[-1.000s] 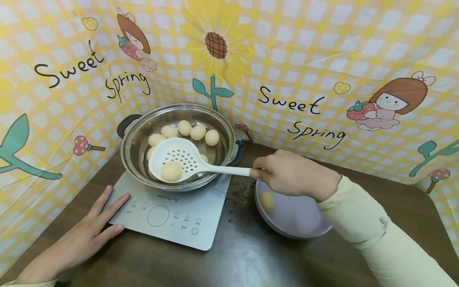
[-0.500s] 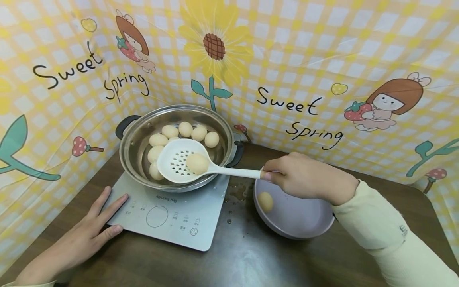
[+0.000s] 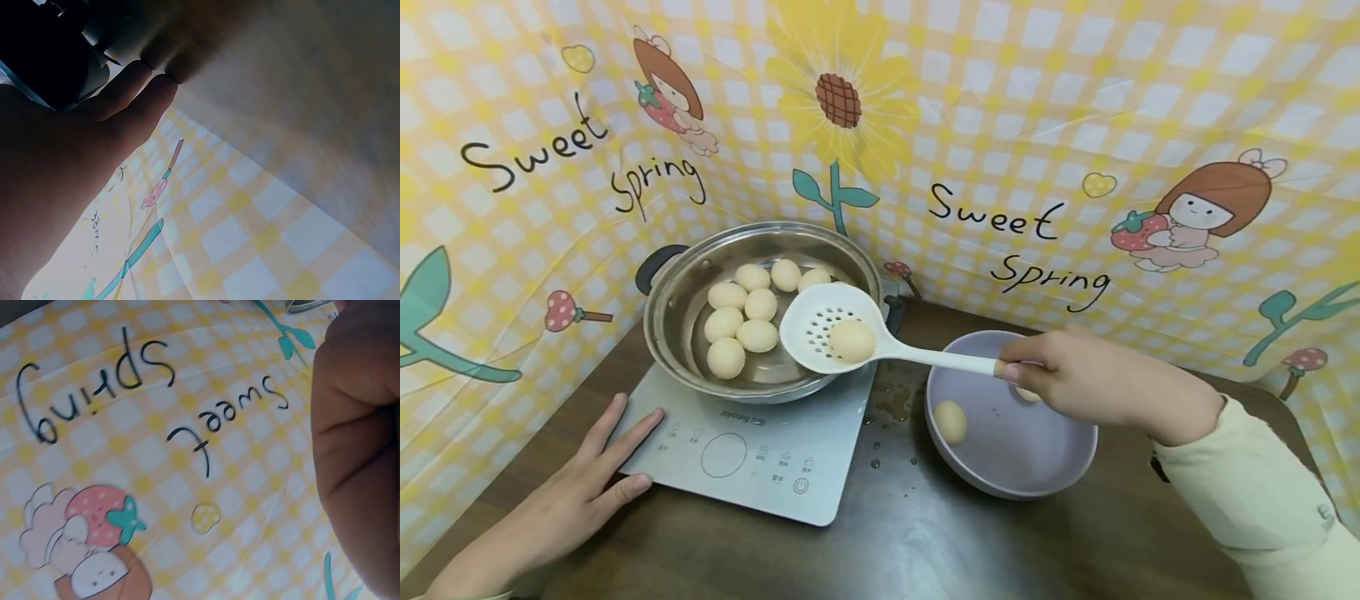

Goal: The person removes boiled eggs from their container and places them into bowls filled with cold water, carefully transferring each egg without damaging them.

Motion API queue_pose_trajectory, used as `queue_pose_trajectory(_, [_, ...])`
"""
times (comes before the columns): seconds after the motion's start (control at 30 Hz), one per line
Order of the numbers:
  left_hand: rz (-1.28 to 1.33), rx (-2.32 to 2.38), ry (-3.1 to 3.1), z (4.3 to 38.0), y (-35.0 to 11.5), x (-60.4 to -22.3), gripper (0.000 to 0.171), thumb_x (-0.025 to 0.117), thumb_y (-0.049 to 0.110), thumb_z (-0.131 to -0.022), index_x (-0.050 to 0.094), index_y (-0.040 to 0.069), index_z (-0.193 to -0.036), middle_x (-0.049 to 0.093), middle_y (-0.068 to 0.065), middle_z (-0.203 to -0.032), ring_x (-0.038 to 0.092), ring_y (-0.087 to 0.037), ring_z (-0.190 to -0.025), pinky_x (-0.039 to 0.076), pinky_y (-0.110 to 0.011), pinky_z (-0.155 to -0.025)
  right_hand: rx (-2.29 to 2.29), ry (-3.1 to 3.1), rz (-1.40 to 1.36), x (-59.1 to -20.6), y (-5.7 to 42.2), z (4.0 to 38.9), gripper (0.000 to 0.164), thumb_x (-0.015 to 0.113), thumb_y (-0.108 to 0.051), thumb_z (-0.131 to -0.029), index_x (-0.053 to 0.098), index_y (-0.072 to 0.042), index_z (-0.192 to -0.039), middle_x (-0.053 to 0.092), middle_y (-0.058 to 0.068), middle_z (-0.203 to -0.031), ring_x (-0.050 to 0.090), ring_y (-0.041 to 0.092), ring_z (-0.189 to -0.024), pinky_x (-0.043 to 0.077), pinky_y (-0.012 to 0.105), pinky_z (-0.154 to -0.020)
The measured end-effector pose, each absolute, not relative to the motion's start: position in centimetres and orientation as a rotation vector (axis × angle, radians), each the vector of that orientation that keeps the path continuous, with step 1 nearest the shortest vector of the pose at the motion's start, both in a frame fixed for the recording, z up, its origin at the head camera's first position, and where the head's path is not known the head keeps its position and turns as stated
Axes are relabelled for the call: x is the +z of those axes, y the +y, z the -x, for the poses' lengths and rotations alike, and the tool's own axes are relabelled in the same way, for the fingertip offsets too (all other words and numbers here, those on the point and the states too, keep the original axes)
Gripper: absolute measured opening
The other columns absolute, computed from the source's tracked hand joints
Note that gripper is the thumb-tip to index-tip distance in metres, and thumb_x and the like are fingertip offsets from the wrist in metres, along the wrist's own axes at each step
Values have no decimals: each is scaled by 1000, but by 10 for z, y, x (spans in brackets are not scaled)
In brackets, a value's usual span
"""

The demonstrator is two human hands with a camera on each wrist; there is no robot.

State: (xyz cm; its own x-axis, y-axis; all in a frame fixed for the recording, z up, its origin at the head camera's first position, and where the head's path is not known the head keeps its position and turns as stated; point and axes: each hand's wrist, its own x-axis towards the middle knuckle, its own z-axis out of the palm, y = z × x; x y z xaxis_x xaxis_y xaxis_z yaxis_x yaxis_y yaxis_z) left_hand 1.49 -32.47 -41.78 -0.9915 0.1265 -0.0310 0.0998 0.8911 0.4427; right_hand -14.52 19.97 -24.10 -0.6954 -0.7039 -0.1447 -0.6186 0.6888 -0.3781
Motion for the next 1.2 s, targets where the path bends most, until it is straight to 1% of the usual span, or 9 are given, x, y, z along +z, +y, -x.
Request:
queue_pose_trajectory(0.27, [-165,702,2989,-17,-326,-418,74,61,37,-102,20,30,-163,-10,-16,-167,37,-65,-128,40,-74,-80,-390,2691,1025,-240,230,138,15,59,-19,-104,73,-25,-109,63,-20,-90,57,1,-79,49,29,-70])
queue_pose_trajectory(0.33, [-162,704,2989,-17,-326,-418,74,61,36,-102,20,30,-163,-11,-17,-167,37,-65,-128,40,-75,-80,-372,2706,1000,-241,238,135,16,59,-19,-104,73,-23,-113,62,-19,-88,54,1,-76,47,28,-67])
queue_pose_trajectory(0.43, [-162,706,2990,-17,-326,-418,74,61,36,-102,20,30,-163,-11,-17,-167,36,-66,-128,40,-75,-80,-405,2717,960,-246,249,130,17,60,-16,-104,72,-20,-115,54,-19,-77,45,-1,-64,42,25,-58])
queue_pose_trajectory(0.57, [-163,702,2995,-17,-325,-418,74,61,36,-102,20,30,-163,-11,-16,-167,37,-66,-128,40,-75,-79,-436,2739,926,-253,262,124,18,60,-13,-103,71,-22,-115,50,-17,-74,41,-1,-62,38,24,-55])
queue_pose_trajectory(0.7, [-162,699,2994,-16,-324,-418,74,61,36,-102,20,30,-163,-11,-16,-167,37,-67,-127,41,-75,-79,-377,2777,874,-259,274,120,19,59,-19,-104,71,-25,-118,62,-20,-90,53,0,-78,45,27,-66])
queue_pose_trajectory(0.8, [-162,696,2991,-16,-323,-418,74,61,36,-103,19,30,-164,-12,-16,-167,37,-67,-126,41,-75,-79,-348,2795,830,-263,283,118,20,59,-23,-105,71,-25,-120,67,-18,-99,58,1,-87,50,31,-70])
queue_pose_trajectory(0.87, [-162,696,2990,-16,-323,-418,74,60,36,-103,19,30,-164,-12,-16,-167,37,-67,-127,41,-75,-79,-348,2802,795,-266,289,116,22,58,-25,-106,71,-23,-122,68,-16,-102,58,2,-87,50,32,-70])
queue_pose_trajectory(1.03, [-165,700,2988,-16,-323,-418,74,60,36,-103,19,30,-164,-12,-16,-167,36,-67,-127,40,-75,-80,-343,2858,788,-277,306,111,19,61,-22,-104,73,-21,-119,65,-19,-92,51,1,-76,45,28,-63])
queue_pose_trajectory(1.2, [-162,699,2985,-16,-323,-418,73,60,37,-103,19,30,-164,-11,-17,-167,36,-67,-127,40,-75,-80,-308,2896,772,-292,324,106,15,65,-20,-101,74,-21,-113,69,-17,-95,54,-2,-79,47,28,-63])
